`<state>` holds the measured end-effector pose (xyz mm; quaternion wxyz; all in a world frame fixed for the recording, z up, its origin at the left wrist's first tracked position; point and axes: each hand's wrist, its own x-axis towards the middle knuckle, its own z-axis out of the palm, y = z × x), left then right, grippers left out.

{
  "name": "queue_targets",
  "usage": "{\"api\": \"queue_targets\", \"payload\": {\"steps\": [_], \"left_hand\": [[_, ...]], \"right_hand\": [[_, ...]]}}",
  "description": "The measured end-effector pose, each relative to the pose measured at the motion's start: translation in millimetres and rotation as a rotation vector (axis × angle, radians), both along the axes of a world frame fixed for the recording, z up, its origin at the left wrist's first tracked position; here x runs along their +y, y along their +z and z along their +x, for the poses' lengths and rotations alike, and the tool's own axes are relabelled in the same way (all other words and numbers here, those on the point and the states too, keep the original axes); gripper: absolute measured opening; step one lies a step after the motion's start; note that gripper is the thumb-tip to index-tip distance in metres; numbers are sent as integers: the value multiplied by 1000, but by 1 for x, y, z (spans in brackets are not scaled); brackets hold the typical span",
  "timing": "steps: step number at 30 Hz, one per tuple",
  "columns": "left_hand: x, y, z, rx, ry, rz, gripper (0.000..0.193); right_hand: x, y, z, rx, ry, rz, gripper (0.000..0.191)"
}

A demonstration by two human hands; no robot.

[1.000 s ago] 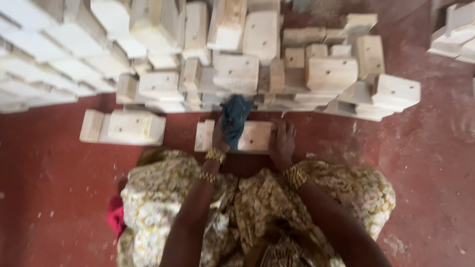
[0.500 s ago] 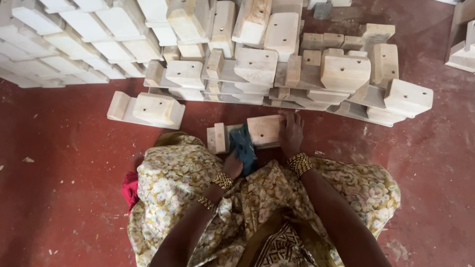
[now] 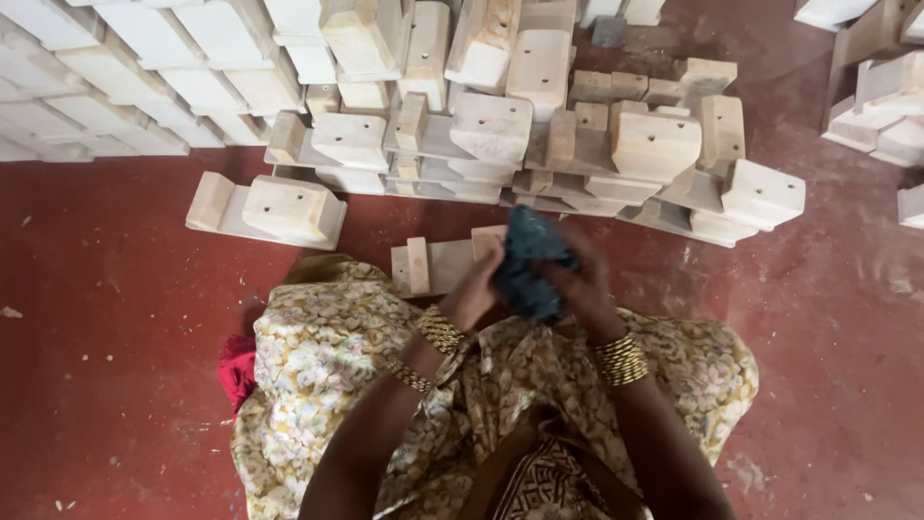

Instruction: The person sits on the floor and wipes small wooden blocks one at a time with a blue cloth, then places each wiped block onto a large pile of blocks beside them. They continue this wipe-and-place cycle across the episode.

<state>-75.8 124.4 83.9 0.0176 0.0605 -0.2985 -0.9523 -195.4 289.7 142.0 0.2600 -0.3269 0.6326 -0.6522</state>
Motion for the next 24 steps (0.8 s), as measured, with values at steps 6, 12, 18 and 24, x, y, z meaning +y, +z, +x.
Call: {"api": "queue_targets", "payload": {"steps": [6, 12, 18, 24], "left_hand": [[-64, -50, 39, -513, 717, -1527, 76], [-59, -91, 52, -494, 800, -1866, 82], [-68, -79, 39, -788, 652, -1593, 80], [-63, -77, 36, -754, 734, -1527, 80]], "right_hand": [[-26, 1, -19, 865, -294, 168, 49], [-87, -43, 34, 1329, 16, 532, 55], [-96, -29, -21, 1155, -18, 728, 37], [-70, -29, -76, 655, -187, 673, 51]]}}
